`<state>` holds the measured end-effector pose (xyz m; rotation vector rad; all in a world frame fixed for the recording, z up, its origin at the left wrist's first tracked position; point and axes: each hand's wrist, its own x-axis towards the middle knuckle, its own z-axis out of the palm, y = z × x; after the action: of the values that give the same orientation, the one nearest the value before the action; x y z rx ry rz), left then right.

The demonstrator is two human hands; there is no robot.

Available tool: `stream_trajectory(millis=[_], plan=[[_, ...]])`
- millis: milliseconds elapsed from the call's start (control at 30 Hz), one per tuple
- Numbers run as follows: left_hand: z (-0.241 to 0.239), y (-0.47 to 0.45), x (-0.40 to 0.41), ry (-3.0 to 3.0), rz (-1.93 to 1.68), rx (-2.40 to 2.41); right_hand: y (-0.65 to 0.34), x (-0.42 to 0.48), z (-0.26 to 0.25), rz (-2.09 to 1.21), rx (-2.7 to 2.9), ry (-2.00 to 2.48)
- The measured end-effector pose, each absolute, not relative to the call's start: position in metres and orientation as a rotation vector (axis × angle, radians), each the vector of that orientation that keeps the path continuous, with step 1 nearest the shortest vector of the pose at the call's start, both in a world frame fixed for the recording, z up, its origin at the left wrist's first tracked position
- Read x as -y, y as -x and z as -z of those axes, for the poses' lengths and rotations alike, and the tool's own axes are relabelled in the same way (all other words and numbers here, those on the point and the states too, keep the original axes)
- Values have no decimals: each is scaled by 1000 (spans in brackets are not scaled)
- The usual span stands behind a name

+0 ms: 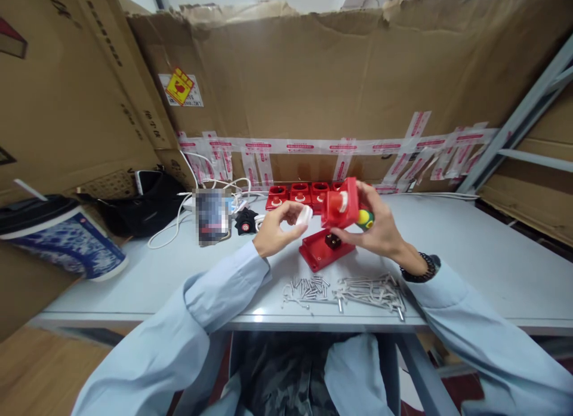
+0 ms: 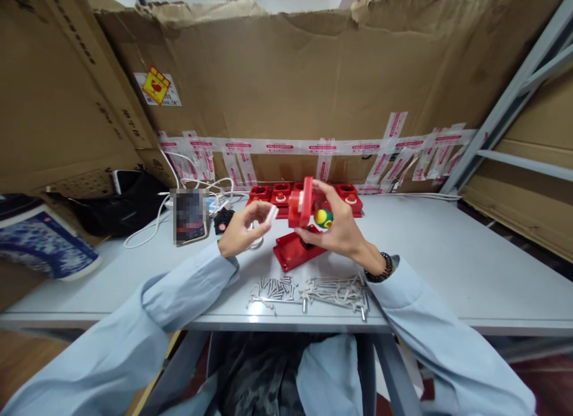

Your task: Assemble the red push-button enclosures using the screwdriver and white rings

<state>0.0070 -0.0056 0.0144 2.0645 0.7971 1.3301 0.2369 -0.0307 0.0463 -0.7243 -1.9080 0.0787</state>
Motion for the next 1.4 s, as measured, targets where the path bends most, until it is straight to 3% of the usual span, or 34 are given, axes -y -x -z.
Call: stream_trajectory(millis=[133, 367, 600, 700, 867, 967, 1200, 1400], plan=[[-9, -6, 6, -2410, -1051, -948, -251, 21, -57, -113, 1687, 842], [-11, 12, -9, -2714, -431, -1459, -264, 4, -56, -598, 1508, 1029], [-13, 20, -11, -2760, -86, -1421, -260, 5, -52, -837, 1560, 1097], [-13, 19, -10, -2759, -197, -1384, -260, 2, -48, -910, 1594, 1154], [-16, 5, 1, -2780, -912, -833, -253, 5, -43, -872, 1769, 1020], [-15, -6, 10, -2770, -1125, -571, -247, 11, -42, -844, 1936, 916], [-13, -10, 20, -2877, -1271, -605, -241, 22, -42, -810, 2143, 833], [-17, -9, 21, -3079, -1058, -795, -237, 29, -43, -757, 2236, 900]])
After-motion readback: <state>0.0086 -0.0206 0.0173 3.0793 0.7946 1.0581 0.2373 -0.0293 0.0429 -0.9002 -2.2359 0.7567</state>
